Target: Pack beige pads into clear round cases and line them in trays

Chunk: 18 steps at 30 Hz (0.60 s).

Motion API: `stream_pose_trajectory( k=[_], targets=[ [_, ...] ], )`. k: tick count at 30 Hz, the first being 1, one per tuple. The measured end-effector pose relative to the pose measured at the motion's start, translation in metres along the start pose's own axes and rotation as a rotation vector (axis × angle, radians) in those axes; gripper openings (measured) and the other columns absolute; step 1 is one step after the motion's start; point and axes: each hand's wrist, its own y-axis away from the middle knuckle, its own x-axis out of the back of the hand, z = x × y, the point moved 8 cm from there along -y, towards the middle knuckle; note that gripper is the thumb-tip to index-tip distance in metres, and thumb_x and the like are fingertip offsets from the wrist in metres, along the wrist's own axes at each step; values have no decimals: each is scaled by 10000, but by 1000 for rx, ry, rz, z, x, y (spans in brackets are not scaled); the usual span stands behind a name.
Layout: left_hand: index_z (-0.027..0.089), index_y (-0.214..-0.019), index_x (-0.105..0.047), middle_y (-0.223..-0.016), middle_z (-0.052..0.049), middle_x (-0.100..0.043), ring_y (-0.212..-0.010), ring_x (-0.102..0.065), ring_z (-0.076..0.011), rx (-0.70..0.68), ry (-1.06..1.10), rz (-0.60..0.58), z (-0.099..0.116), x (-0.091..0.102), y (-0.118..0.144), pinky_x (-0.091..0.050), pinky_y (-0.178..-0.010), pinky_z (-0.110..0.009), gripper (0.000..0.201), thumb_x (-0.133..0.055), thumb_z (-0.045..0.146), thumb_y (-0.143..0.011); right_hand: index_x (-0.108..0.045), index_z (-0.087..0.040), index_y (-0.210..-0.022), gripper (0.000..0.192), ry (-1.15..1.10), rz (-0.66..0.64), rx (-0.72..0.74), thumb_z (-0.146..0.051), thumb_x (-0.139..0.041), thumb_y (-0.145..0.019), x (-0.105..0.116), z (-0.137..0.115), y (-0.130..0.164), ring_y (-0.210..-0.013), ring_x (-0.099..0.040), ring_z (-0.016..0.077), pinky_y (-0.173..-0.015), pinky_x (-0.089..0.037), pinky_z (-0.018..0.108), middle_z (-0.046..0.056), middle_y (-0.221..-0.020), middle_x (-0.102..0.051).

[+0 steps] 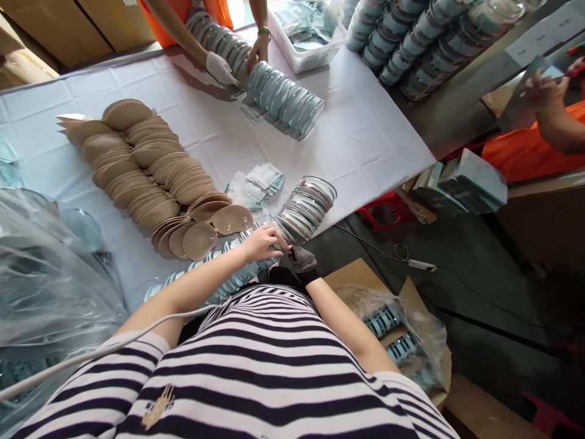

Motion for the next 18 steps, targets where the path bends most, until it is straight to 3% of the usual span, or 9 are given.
stream_pose_trajectory(
  k=[4, 10, 14, 18],
  targets=[
    [218, -872, -725, -918, -86, -624, -943, -539, -244, -17, 22, -30, 2, -1, -1, -426, -927, -423, 211, -674, 416, -819, -616, -150, -1233, 333, 49, -61, 87, -291, -430, -995, -9, -11, -11, -1092, -640, 191, -888, -450, 239, 127, -1218, -676],
    [211, -883, -703, -965, -99, -602, -961, -532, -247, -11, -82, -38, 5, -3, -1, -438, -918, -421, 192, -617, 381, -858, -637, -143, -1110, 321, 102, -117, -41, -364, -589, -883, -7, -6, -1, -955, -694, 269, -765, -487, 301, 151, -1043, -719],
    [218, -972, -665, -1106, -112, -585, -1080, -503, -273, -5, -132, -1, 6, -1, 0, -416, -971, -429, 187, -625, 357, -854, -629, -176, -1088, 259, 56, -83, -22, -334, -496, -931, -3, -8, 6, -939, -698, 242, -746, -481, 285, 117, -1027, -725],
    [200, -952, -654, -1062, -115, -605, -1030, -516, -273, -36, -170, -61, 10, -7, -2, -413, -935, -429, 199, -578, 372, -887, -625, -162, -1134, 284, 86, -70, 22, -307, -509, -919, -1, -11, 3, -952, -694, 246, -776, -483, 292, 134, -1055, -718]
  ],
)
